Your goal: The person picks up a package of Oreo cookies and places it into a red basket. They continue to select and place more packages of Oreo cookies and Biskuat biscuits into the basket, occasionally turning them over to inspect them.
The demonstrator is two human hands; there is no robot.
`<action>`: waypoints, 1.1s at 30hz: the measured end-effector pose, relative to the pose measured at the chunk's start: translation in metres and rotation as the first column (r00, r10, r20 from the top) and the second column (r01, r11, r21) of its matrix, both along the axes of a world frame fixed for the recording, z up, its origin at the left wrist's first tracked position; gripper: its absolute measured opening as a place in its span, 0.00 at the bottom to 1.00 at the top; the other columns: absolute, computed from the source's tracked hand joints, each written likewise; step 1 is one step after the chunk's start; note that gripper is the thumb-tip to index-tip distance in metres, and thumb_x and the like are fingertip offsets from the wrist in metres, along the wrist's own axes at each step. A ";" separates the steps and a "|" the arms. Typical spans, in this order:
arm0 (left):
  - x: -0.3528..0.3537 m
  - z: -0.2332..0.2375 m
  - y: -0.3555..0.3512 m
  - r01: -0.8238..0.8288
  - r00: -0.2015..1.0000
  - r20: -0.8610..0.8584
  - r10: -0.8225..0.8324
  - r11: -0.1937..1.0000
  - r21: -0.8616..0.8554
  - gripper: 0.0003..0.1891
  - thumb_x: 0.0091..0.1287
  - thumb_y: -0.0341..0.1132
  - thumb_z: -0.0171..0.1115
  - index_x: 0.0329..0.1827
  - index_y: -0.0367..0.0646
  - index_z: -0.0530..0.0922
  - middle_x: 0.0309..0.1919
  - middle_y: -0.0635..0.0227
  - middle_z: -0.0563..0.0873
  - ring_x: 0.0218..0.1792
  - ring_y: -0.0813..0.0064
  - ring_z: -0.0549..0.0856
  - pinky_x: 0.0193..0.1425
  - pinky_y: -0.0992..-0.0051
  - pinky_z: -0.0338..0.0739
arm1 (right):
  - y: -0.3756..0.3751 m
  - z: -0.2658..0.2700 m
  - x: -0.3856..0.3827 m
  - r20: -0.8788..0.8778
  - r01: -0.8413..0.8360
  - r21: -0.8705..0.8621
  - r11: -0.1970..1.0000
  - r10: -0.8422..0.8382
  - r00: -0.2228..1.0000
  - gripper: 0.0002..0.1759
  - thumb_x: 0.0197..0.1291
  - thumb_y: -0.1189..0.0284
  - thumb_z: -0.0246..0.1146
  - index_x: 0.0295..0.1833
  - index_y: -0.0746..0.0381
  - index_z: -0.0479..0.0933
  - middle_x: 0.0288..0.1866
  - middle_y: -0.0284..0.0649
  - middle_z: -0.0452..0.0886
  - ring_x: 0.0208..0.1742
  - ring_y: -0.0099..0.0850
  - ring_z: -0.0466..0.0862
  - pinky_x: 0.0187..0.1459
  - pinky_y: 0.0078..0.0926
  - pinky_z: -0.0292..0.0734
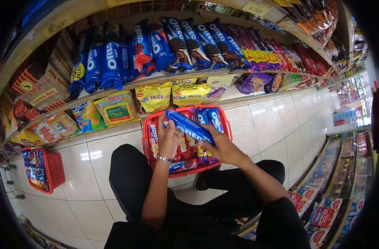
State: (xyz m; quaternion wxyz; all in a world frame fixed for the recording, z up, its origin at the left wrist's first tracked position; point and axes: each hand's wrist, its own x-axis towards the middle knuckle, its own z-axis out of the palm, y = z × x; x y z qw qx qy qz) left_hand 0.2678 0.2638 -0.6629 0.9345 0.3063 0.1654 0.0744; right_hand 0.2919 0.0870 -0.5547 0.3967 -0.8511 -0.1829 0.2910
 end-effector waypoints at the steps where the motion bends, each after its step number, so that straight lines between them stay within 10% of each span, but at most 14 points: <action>1: 0.000 0.000 0.000 0.003 1.000 0.001 -0.003 1.000 -0.001 0.18 0.76 0.45 0.52 0.62 0.45 0.68 0.54 0.59 0.80 0.58 0.63 0.81 0.61 0.61 0.79 | -0.003 -0.002 0.004 -0.195 0.035 0.061 0.997 -0.023 0.981 0.28 0.69 0.62 0.59 0.67 0.68 0.62 0.48 0.50 0.81 0.43 0.38 0.84 0.46 0.35 0.79; 7: 0.001 -0.009 -0.001 0.205 0.977 0.056 -0.205 0.979 0.017 0.24 0.73 0.43 0.57 0.68 0.44 0.66 0.55 0.60 0.80 0.55 0.66 0.83 0.58 0.61 0.82 | -0.016 0.039 0.023 -0.651 0.300 0.534 0.790 0.159 0.742 0.28 0.74 0.54 0.49 0.63 0.68 0.68 0.40 0.42 0.79 0.38 0.28 0.78 0.41 0.26 0.74; 14: 0.003 -0.020 -0.003 0.339 0.940 -0.054 -0.337 0.901 0.270 0.23 0.73 0.41 0.59 0.66 0.39 0.71 0.58 0.55 0.81 0.57 0.67 0.82 0.63 0.69 0.76 | -0.040 0.063 0.036 -0.502 0.299 0.640 0.708 0.090 0.860 0.31 0.73 0.51 0.48 0.62 0.71 0.68 0.40 0.44 0.79 0.39 0.29 0.80 0.43 0.27 0.74; 19: 0.001 -0.062 -0.009 0.354 0.920 -0.175 -0.350 0.552 0.755 0.25 0.65 0.39 0.68 0.63 0.40 0.75 0.55 0.59 0.84 0.54 0.70 0.84 0.58 0.73 0.78 | -0.048 0.072 0.058 -0.305 0.243 0.731 0.637 -0.013 0.952 0.29 0.73 0.54 0.51 0.67 0.66 0.63 0.44 0.44 0.79 0.41 0.30 0.80 0.44 0.27 0.75; 23: 0.004 -0.073 -0.007 0.375 0.897 -0.253 -0.362 0.320 0.870 0.24 0.63 0.39 0.70 0.59 0.39 0.77 0.50 0.61 0.87 0.48 0.69 0.87 0.49 0.71 0.82 | -0.044 0.080 0.077 0.024 0.285 0.746 0.602 -0.451 0.892 0.26 0.73 0.59 0.54 0.69 0.58 0.55 0.47 0.47 0.78 0.37 0.27 0.78 0.42 0.27 0.76; 26: 0.009 -0.078 -0.002 0.383 0.896 -0.243 -0.370 0.372 0.845 0.23 0.64 0.40 0.69 0.59 0.39 0.77 0.47 0.61 0.87 0.44 0.72 0.87 0.48 0.72 0.81 | -0.047 0.075 0.101 0.214 0.375 0.686 0.624 -0.665 0.716 0.23 0.73 0.58 0.54 0.64 0.57 0.58 0.38 0.40 0.76 0.31 0.22 0.75 0.33 0.18 0.72; 33: 0.019 -0.087 -0.001 0.380 0.914 -0.236 -0.331 0.489 0.785 0.23 0.63 0.37 0.69 0.58 0.37 0.78 0.41 0.61 0.89 0.37 0.72 0.89 0.41 0.74 0.83 | -0.037 0.069 0.128 0.284 0.411 0.560 0.720 -0.632 0.721 0.22 0.72 0.59 0.56 0.62 0.59 0.61 0.35 0.36 0.75 0.27 0.19 0.74 0.27 0.17 0.70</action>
